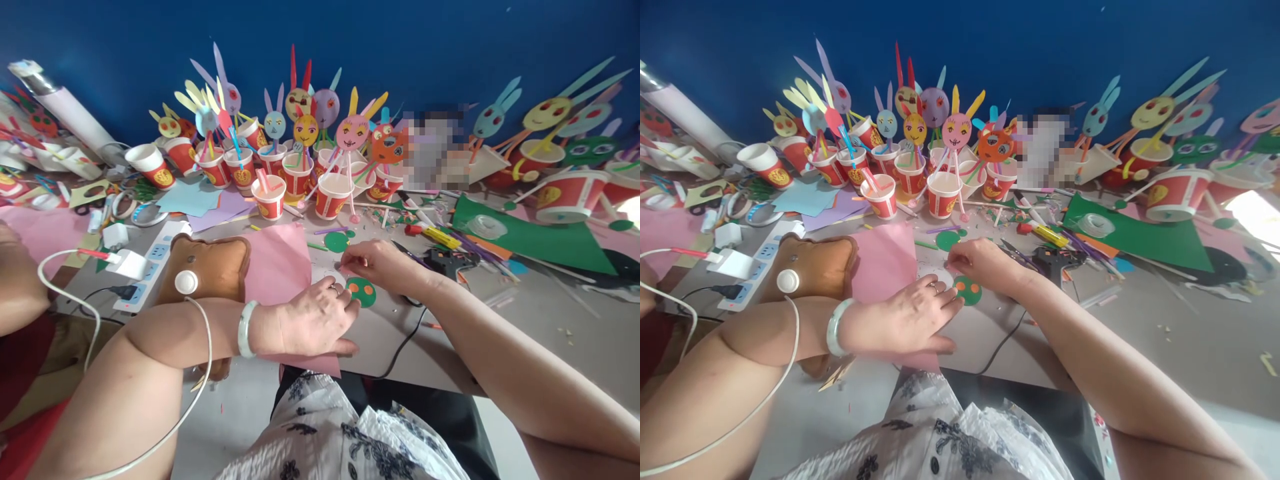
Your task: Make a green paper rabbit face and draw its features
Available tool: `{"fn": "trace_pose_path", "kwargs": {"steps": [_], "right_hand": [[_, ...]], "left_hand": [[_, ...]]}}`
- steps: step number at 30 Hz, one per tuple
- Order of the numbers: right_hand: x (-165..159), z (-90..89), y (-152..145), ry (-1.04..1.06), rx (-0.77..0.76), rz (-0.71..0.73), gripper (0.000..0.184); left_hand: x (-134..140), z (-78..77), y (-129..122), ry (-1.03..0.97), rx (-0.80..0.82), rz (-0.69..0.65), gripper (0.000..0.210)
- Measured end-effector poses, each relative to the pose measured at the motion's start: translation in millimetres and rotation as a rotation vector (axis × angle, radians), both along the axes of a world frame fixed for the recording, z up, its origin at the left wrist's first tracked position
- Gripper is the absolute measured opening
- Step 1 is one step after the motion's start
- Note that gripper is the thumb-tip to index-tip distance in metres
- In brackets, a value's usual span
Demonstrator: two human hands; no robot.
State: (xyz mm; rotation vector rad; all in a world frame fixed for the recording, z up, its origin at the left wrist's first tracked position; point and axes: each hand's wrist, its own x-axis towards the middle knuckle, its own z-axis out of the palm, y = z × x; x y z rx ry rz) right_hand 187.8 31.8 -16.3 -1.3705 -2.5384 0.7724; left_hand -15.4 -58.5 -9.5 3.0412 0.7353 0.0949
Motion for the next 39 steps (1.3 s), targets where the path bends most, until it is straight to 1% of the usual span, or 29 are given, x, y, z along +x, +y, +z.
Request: {"fn": "trace_pose_path", "kwargs": {"steps": [4, 6, 10, 13, 17, 21, 25, 28, 34, 37, 39], "right_hand": [[2.2, 0.8, 1.0, 0.115, 0.053, 0.177, 0.022], [3.0, 1.9, 0.7, 0.175, 0.047, 0.214, 0.022], [4.4, 3.3, -1.2, 0.221, -0.021, 0.138, 0.022], [5.8, 3.2, -2.3, 0.242, -0.053, 0.091, 0.018], [8.9, 1.5, -2.6, 0.244, -0.024, 0.058, 0.015], [13.4, 1.1, -1.9, 0.255, 0.042, 0.031, 0.016], [16.9, 0.9, -0.6, 0.211, 0.117, 0.055, 0.019], [18.3, -0.2, 0.7, 0.157, 0.155, 0.066, 0.022], [22.4, 0.4, 4.1, 0.135, 0.145, 0.130, 0.027], [23.9, 0.5, 4.2, 0.126, 0.134, 0.151, 0.026], [23.7, -0.3, 3.1, 0.106, 0.126, 0.134, 0.025]], "left_hand": [[-0.3, 3.7, -0.3, -0.012, -0.015, 0.009, 0.059], [-0.8, 5.2, -0.7, -0.003, -0.014, 0.014, 0.058], [-1.6, 7.3, -1.2, 0.007, -0.009, 0.013, 0.054], [-1.3, 7.5, -1.0, 0.020, -0.007, 0.009, 0.053], [-0.3, 6.4, -1.3, 0.037, -0.014, 0.027, 0.053], [-0.4, 7.2, -2.0, 0.030, 0.000, 0.047, 0.054], [-1.4, 9.7, 0.0, 0.034, -0.023, 0.084, 0.051], [-1.7, 8.1, 3.8, 0.029, -0.046, 0.107, 0.052], [-1.1, 0.5, 11.5, 0.005, -0.105, 0.123, 0.061], [-1.4, -0.3, 12.0, 0.016, -0.102, 0.130, 0.067], [-2.3, -0.5, 11.1, 0.029, -0.084, 0.125, 0.072]]}}
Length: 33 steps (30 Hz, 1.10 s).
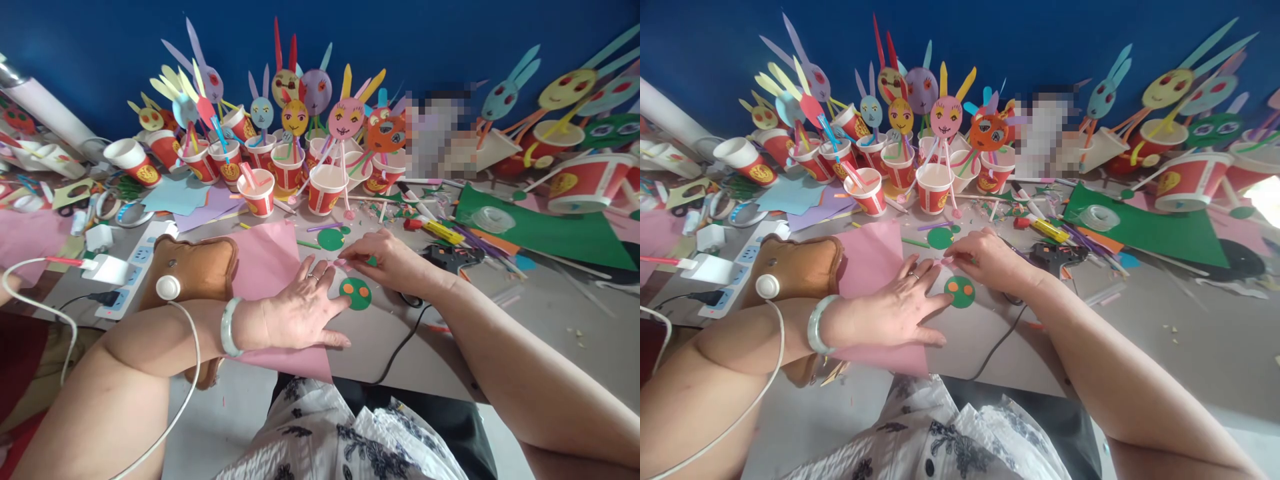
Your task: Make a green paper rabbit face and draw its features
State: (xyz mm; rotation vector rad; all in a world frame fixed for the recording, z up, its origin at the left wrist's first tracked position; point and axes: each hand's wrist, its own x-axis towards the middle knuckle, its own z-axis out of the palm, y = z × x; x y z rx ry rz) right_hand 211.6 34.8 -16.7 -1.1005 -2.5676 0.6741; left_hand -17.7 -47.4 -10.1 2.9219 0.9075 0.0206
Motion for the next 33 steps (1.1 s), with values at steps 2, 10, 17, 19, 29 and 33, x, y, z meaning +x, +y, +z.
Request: {"fn": "trace_pose_path", "kwargs": {"steps": [2, 10, 17, 19, 29, 33], "right_hand": [[-1.0, -1.4, -1.5, -0.020, -0.001, -0.029, 0.026], [-2.9, -7.0, -2.1, -0.079, 0.074, 0.000, 0.024], [0.9, -9.8, -1.1, -0.068, 0.215, 0.038, 0.021], [1.5, -8.7, -1.8, -0.104, 0.263, 0.035, 0.018], [3.1, -1.5, -10.0, -0.381, 0.466, 0.108, 0.018], [1.4, 2.4, -15.6, -0.457, 0.423, 0.152, 0.016]], "left_hand": [[-1.2, -0.8, -1.2, 0.010, 0.031, -0.008, 0.079], [-2.5, -4.6, 2.9, -0.042, 0.086, 0.014, 0.069], [-7.4, -3.5, 14.3, -0.058, 0.147, 0.057, 0.069], [-8.5, -4.4, 15.4, -0.044, 0.147, 0.045, 0.070], [-11.1, -7.7, 16.2, -0.037, 0.202, 0.034, 0.067], [-13.2, -6.3, 19.4, -0.043, 0.208, 0.027, 0.064]]}}
